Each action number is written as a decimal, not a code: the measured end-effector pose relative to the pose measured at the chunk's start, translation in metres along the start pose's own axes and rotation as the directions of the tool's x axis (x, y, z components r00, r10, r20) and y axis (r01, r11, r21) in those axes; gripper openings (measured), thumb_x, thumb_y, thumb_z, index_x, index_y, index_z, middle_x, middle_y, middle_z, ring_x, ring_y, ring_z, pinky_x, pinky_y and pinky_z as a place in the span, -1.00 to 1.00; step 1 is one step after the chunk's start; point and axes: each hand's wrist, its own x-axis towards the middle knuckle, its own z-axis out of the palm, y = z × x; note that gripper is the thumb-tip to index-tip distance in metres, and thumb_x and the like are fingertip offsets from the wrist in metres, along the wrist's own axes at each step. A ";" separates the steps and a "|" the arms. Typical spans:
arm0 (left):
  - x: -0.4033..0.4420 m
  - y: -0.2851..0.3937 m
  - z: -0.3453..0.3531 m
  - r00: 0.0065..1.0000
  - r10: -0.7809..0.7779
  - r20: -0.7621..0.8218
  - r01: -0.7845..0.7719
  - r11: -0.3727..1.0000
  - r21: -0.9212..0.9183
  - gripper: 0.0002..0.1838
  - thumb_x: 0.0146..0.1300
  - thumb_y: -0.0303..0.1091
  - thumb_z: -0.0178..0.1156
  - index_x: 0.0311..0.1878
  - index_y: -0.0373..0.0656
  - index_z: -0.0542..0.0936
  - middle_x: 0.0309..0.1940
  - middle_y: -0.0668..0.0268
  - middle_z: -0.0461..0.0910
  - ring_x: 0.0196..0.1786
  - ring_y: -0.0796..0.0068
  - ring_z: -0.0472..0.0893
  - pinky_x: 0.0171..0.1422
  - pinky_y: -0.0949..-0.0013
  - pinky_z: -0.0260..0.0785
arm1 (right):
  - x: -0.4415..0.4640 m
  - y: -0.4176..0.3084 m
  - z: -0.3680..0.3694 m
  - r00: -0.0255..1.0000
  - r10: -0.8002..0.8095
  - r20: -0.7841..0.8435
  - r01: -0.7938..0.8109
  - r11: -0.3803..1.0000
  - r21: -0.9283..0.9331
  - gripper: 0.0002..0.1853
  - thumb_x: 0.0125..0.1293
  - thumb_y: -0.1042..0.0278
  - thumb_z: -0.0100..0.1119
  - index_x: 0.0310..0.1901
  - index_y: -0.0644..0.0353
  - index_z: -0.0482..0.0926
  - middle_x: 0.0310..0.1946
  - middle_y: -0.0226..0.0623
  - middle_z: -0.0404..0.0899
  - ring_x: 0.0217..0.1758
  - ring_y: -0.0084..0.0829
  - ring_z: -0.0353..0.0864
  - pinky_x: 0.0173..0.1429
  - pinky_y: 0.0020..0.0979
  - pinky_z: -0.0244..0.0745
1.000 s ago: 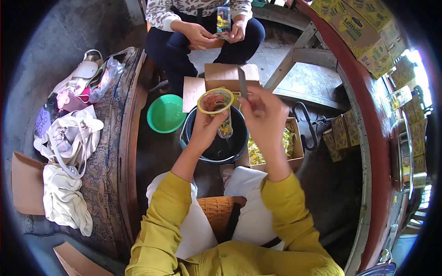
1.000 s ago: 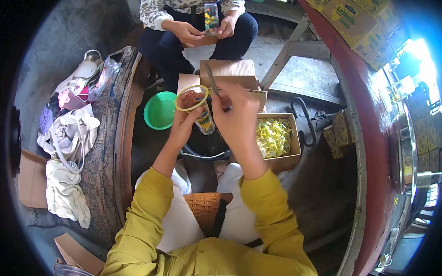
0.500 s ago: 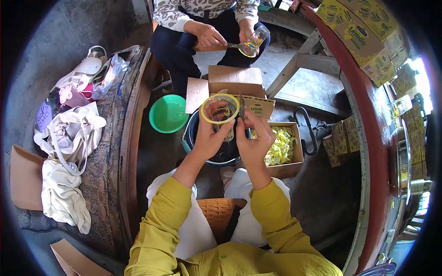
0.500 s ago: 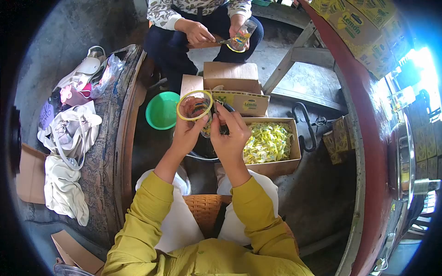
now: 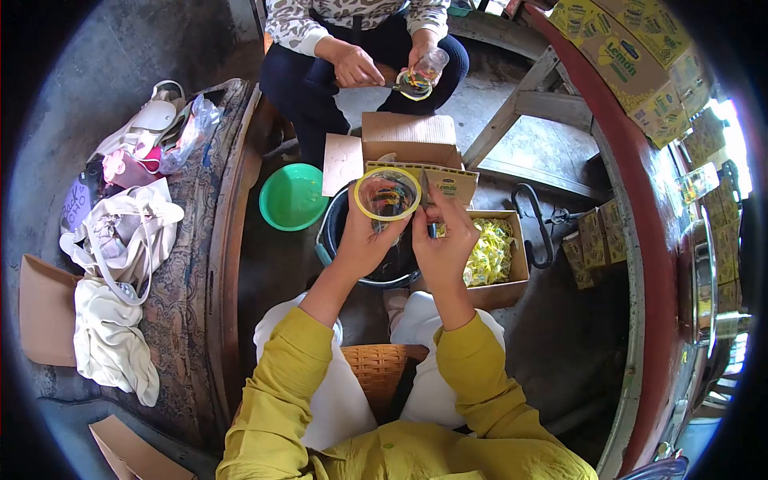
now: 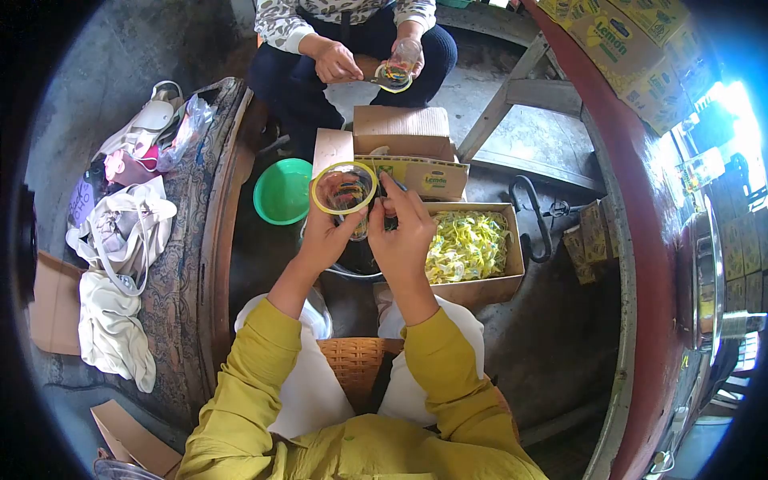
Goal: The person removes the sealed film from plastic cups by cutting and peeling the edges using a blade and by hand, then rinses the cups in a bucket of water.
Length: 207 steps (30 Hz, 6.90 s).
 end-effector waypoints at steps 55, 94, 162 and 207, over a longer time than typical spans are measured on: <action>0.002 -0.002 0.003 0.990 -0.081 0.112 0.098 0.983 -0.153 -0.46 0.07 -0.52 0.17 0.10 -0.23 0.16 -0.01 0.19 0.31 0.08 0.40 0.35 0.16 0.34 0.22 | -0.002 0.008 0.000 0.986 0.101 -0.131 -0.088 0.991 0.106 -0.66 -0.09 0.69 0.13 -0.18 0.35 0.53 -0.59 -0.25 0.50 -0.58 -0.50 0.50 -0.45 -0.53 0.42; 0.007 0.002 -0.006 0.997 -0.016 0.079 0.016 1.000 0.003 -0.41 -0.01 -0.48 0.24 0.07 -0.25 0.18 -0.05 0.19 0.29 0.07 0.38 0.35 0.13 0.34 0.23 | -0.004 0.001 0.000 0.993 0.113 -0.020 -0.111 0.991 0.076 -0.82 -0.11 0.70 0.13 -0.38 0.34 0.51 -0.59 -0.21 0.46 -0.60 -0.43 0.52 -0.48 -0.48 0.39; 0.001 0.010 0.000 0.991 -0.086 0.107 0.114 0.950 -0.290 -0.29 -0.01 -0.40 0.28 0.17 -0.20 0.10 -0.04 0.22 0.26 0.04 0.44 0.33 0.12 0.39 0.22 | -0.006 0.009 -0.037 1.000 0.008 0.004 -0.008 0.993 0.120 -0.80 -0.06 0.72 0.19 -0.32 0.36 0.55 -0.51 -0.24 0.51 -0.54 -0.53 0.51 -0.45 -0.59 0.41; 0.004 0.000 -0.010 0.993 0.120 0.017 -0.121 0.983 0.139 -0.10 -0.36 -0.40 0.50 0.05 -0.23 0.11 -0.06 0.13 0.35 0.03 0.32 0.43 0.11 0.35 0.30 | 0.021 -0.052 -0.077 0.961 0.062 0.270 -0.034 0.994 -0.108 -0.76 -0.06 0.65 0.19 -0.28 0.26 0.53 -0.49 -0.30 0.57 -0.46 -0.50 0.58 -0.40 -0.55 0.44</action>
